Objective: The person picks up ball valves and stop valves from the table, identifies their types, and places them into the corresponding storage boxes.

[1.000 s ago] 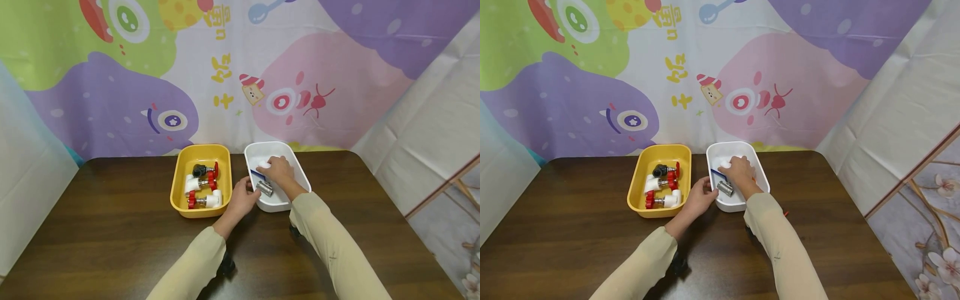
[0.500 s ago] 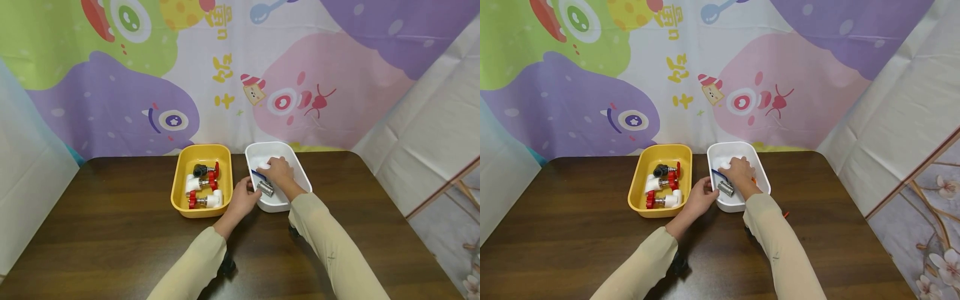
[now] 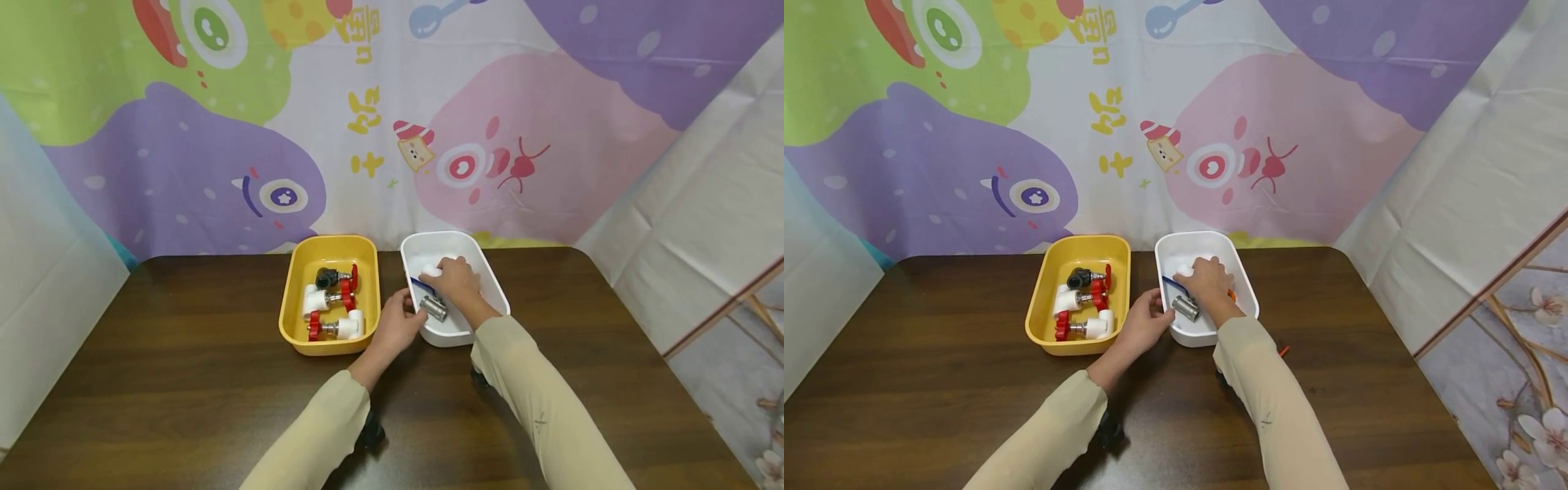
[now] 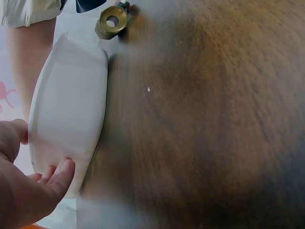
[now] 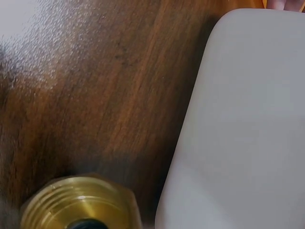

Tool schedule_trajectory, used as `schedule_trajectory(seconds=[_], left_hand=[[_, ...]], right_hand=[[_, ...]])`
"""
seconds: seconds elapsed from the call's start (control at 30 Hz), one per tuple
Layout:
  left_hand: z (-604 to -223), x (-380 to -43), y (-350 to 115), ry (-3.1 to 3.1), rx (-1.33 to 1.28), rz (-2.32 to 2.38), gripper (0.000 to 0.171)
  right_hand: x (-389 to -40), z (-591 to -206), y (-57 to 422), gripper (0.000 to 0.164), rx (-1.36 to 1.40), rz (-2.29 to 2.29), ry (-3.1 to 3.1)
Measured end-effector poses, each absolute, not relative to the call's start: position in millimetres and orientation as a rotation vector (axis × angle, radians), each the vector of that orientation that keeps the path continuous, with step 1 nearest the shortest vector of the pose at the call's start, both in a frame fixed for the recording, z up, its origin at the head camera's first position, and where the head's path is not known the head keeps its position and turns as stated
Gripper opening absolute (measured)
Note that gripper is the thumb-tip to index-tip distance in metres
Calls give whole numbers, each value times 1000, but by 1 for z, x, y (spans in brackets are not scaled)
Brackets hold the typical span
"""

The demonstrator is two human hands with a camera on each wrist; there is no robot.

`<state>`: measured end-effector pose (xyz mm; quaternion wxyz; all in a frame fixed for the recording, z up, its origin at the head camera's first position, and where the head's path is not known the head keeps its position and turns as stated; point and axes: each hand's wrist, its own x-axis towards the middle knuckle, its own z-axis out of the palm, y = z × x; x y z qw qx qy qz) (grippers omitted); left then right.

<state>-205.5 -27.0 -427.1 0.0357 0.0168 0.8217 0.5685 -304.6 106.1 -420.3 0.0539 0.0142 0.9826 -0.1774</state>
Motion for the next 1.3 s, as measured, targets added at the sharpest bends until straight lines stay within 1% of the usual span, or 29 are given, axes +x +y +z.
schedule_trajectory(seconds=[0.53, 1.0, 1.3], left_hand=[[-430, -205, -25, 2541, 36, 1732, 54], [-428, -206, -26, 2563, 46, 1695, 54], [-427, -206, -26, 2580, 41, 1694, 54]], right_hand=[[-305, -426, 106, 63, 46, -442, 2994], [-301, -417, 110, 61, 19, -507, 2988], [-302, -409, 116, 59, -55, -500, 3047]])
